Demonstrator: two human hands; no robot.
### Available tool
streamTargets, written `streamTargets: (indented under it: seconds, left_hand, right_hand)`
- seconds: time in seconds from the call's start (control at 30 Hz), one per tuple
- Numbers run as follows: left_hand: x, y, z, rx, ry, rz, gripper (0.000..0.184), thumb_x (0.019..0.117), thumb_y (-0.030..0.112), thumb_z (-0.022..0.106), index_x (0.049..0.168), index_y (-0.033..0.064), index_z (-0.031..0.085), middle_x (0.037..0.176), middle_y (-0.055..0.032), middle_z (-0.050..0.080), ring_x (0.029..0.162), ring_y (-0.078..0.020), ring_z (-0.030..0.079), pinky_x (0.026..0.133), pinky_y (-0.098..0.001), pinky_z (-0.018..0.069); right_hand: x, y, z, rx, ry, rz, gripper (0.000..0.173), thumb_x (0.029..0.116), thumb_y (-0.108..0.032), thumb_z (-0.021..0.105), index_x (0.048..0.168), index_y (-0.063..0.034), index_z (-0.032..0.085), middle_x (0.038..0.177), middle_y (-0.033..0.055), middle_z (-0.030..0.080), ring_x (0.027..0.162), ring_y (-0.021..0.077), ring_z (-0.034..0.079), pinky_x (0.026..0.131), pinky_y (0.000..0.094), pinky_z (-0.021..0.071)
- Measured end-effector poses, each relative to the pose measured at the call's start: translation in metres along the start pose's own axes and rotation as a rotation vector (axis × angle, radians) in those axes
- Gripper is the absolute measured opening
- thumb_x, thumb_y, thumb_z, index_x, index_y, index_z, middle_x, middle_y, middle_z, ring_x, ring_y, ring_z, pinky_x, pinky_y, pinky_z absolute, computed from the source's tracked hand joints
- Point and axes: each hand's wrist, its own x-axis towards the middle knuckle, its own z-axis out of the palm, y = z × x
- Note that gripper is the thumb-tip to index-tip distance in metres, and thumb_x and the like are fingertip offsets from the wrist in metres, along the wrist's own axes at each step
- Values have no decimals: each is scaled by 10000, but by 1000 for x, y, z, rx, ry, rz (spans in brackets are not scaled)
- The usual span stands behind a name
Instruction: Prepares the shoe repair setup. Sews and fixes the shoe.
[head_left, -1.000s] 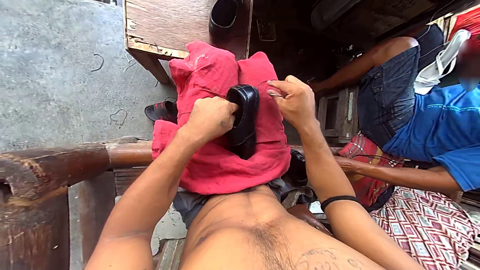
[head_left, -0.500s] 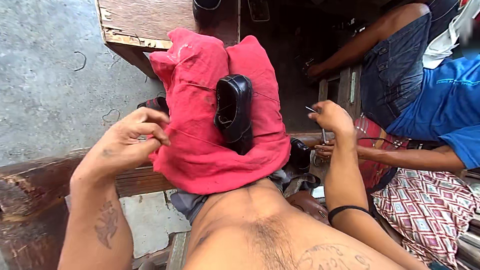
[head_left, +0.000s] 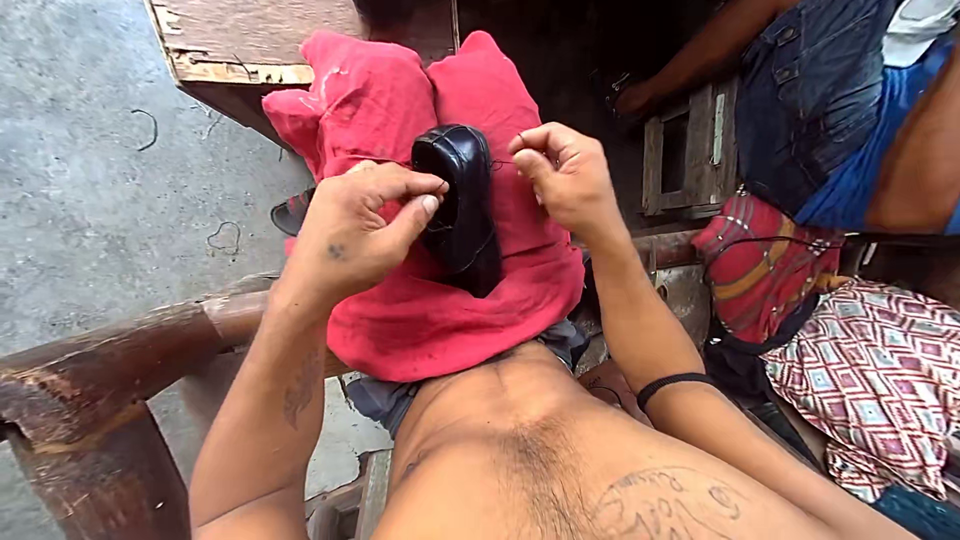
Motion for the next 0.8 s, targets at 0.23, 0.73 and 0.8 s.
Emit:
streamTargets:
  seconds: [0.23,0.73,0.8]
  left_hand:
    - [9,-3,-13,-1238,232,139,252,1042,186,425,915,170,642,1317,-144,665,1358,-345,538,1170,-537,381]
    - [-118,25,26,553,54,-238,301,1056,155,526,1242,19,721,869,-179,678,834,-338,655,765,-508,496]
    - [-132,27,35,527,109,-240,289,1046,147,543,1221,20,735,816,-158,663,788,-303,638,741,-461,488]
  right_hand:
    - [-1,17,27,-671,102,-167,419,929,-491,727,1068,-98,772,929,62,682,773,191,662,628,404,541]
    - [-7,14,47,-1003,-123,-129,512,1102,-458,358,1328,-130,680,1131,104,672,972,297,660,773,479,497]
    - [-9,12,48,-997,-146,-127,515,1105,-453,348,1333,-126,674,1141,110,670,977,301,659,773,486,491]
